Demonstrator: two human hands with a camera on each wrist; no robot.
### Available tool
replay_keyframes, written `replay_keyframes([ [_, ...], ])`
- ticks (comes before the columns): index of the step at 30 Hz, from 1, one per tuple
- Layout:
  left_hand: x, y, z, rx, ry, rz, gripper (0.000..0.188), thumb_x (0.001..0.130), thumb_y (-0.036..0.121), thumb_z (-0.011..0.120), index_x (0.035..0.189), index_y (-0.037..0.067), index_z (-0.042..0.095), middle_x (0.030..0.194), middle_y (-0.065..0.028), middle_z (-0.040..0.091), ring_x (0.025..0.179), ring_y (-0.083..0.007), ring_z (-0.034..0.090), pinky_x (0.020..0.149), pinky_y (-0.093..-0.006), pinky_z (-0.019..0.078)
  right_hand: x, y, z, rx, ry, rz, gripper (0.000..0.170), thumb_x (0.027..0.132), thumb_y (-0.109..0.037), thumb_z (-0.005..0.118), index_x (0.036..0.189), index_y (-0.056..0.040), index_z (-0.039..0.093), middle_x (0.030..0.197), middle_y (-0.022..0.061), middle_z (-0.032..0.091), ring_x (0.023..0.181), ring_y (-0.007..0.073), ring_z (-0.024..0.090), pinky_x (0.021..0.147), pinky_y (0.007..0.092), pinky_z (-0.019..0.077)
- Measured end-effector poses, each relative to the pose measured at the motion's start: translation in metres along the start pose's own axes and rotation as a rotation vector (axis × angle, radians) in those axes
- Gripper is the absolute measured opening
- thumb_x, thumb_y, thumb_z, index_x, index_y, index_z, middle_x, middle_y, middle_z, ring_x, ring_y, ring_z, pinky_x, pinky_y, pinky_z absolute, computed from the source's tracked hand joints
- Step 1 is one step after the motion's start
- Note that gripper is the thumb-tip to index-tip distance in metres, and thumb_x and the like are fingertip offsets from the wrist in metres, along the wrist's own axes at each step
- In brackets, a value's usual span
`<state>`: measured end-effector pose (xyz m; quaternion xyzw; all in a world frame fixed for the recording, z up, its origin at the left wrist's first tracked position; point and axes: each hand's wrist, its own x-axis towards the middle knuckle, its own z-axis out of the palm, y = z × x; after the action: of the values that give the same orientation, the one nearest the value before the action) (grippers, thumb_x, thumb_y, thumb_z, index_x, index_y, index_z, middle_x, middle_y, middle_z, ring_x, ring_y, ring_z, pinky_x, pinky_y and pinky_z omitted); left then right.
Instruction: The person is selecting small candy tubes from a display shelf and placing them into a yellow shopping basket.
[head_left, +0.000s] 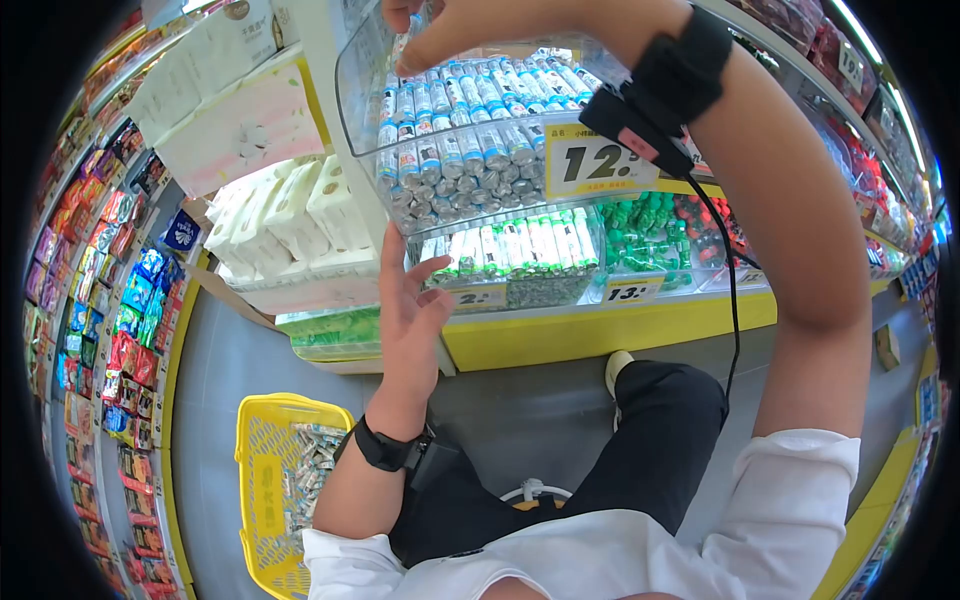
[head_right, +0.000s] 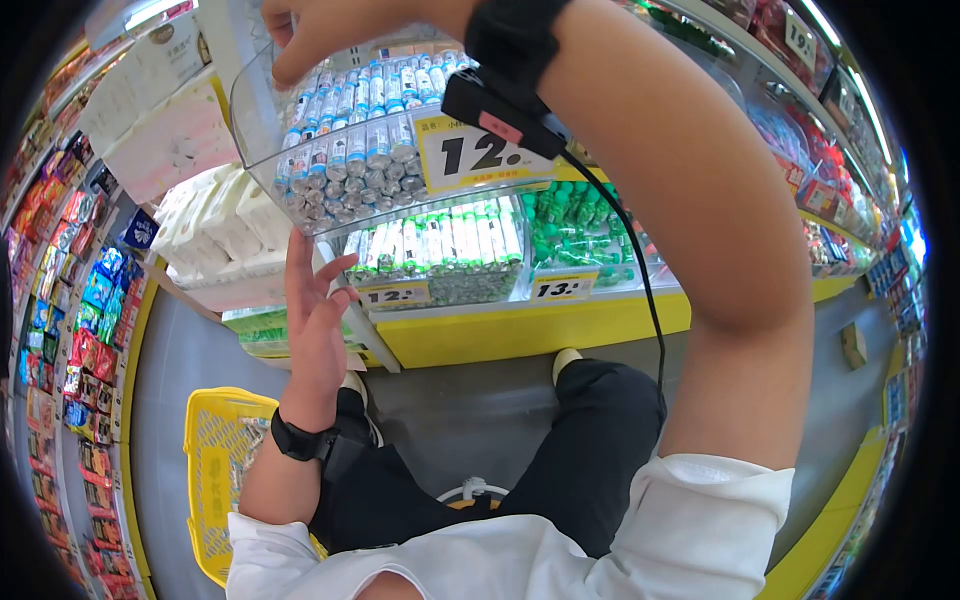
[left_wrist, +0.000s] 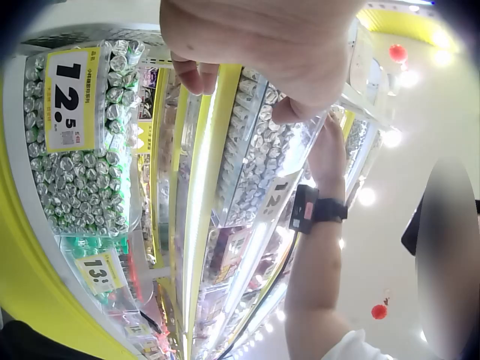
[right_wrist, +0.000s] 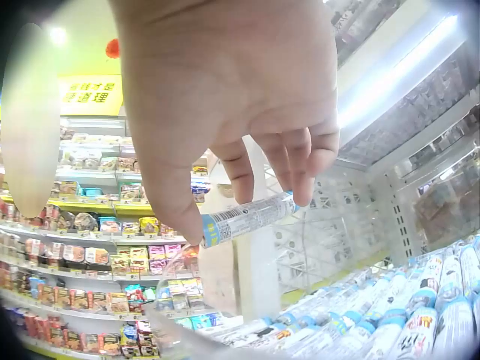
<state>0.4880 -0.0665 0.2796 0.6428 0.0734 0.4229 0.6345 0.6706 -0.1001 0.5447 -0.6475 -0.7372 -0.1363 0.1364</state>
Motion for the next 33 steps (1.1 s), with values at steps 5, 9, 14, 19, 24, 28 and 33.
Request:
replay_keyframes([
  [5, -0.001, 0.001, 0.001, -0.082, 0.006, -0.016, 0.087, 0.079, 0.000, 0.052, 0.155, 0.010, 0.012, 0.158, -0.0100, 0.018, 0.116, -0.0219, 0.049, 0.086, -0.0283, 0.0427, 0.046, 0.027, 0.009, -0.071, -0.129, -0.027, 0.045, 0.068, -0.038, 0.075, 0.093, -0.0014, 0.067, 0.086, 0.0160, 0.069, 0.080, 0.0287, 0.064, 0.071, 0.0399, 0.0484],
  [9, -0.001, 0.006, 0.003, -0.102, 0.006, -0.037, 0.088, 0.079, 0.001, 0.053, 0.156, 0.009, 0.011, 0.158, -0.0104, 0.017, 0.116, -0.0220, 0.048, 0.083, -0.0273, 0.0438, 0.062, 0.035, 0.019, -0.135, -0.191, -0.045, 0.043, 0.068, -0.037, 0.075, 0.089, -0.0003, 0.068, 0.084, 0.0160, 0.068, 0.078, 0.0293, 0.064, 0.070, 0.0410, 0.0489],
  [14, -0.002, 0.004, 0.002, -0.083, -0.008, -0.043, 0.087, 0.078, 0.010, 0.055, 0.156, 0.013, 0.015, 0.159, -0.0054, 0.018, 0.118, -0.0229, 0.048, 0.087, -0.0291, 0.0432, 0.081, 0.055, 0.043, -0.263, -0.280, 0.018, 0.042, 0.069, -0.035, 0.075, 0.093, -0.0002, 0.071, 0.091, 0.0180, 0.070, 0.083, 0.0300, 0.066, 0.075, 0.0428, 0.0502],
  [19, -0.003, 0.003, -0.001, -0.086, -0.021, -0.039, 0.088, 0.078, 0.011, 0.056, 0.156, 0.013, 0.015, 0.159, -0.0042, 0.019, 0.118, -0.0226, 0.049, 0.086, -0.0294, 0.0432, 0.102, 0.082, 0.071, -0.312, -0.417, 0.048, 0.042, 0.071, -0.032, 0.073, 0.099, 0.0000, 0.071, 0.096, 0.0188, 0.071, 0.086, 0.0304, 0.066, 0.077, 0.0428, 0.0510],
  [24, -0.003, 0.003, -0.001, -0.105, -0.025, -0.032, 0.088, 0.078, 0.012, 0.056, 0.156, 0.013, 0.015, 0.159, -0.0033, 0.020, 0.118, -0.0225, 0.049, 0.086, -0.0290, 0.0431, 0.101, 0.090, 0.079, -0.214, -0.375, 0.035, 0.034, 0.074, -0.029, 0.070, 0.091, 0.0008, 0.072, 0.086, 0.0193, 0.071, 0.077, 0.0301, 0.066, 0.072, 0.0426, 0.0513],
  [28, -0.003, 0.005, -0.002, -0.091, -0.036, -0.037, 0.088, 0.078, 0.013, 0.056, 0.156, 0.013, 0.014, 0.159, -0.0038, 0.020, 0.118, -0.0225, 0.049, 0.086, -0.0289, 0.0431, 0.108, 0.090, 0.079, -0.235, -0.486, 0.159, 0.026, 0.077, -0.019, 0.066, 0.090, 0.0025, 0.072, 0.087, 0.0204, 0.071, 0.076, 0.0276, 0.066, 0.069, 0.0417, 0.0511],
  [33, -0.002, 0.006, -0.002, -0.129, -0.048, -0.052, 0.092, 0.077, 0.003, 0.054, 0.156, 0.013, 0.008, 0.160, -0.0094, 0.014, 0.114, -0.0212, 0.048, 0.080, -0.0263, 0.0451, 0.111, 0.101, 0.084, -0.311, -0.508, -0.043, 0.019, 0.079, -0.011, 0.062, 0.088, 0.0027, 0.072, 0.091, 0.0207, 0.071, 0.078, 0.0233, 0.066, 0.067, 0.0410, 0.0508],
])
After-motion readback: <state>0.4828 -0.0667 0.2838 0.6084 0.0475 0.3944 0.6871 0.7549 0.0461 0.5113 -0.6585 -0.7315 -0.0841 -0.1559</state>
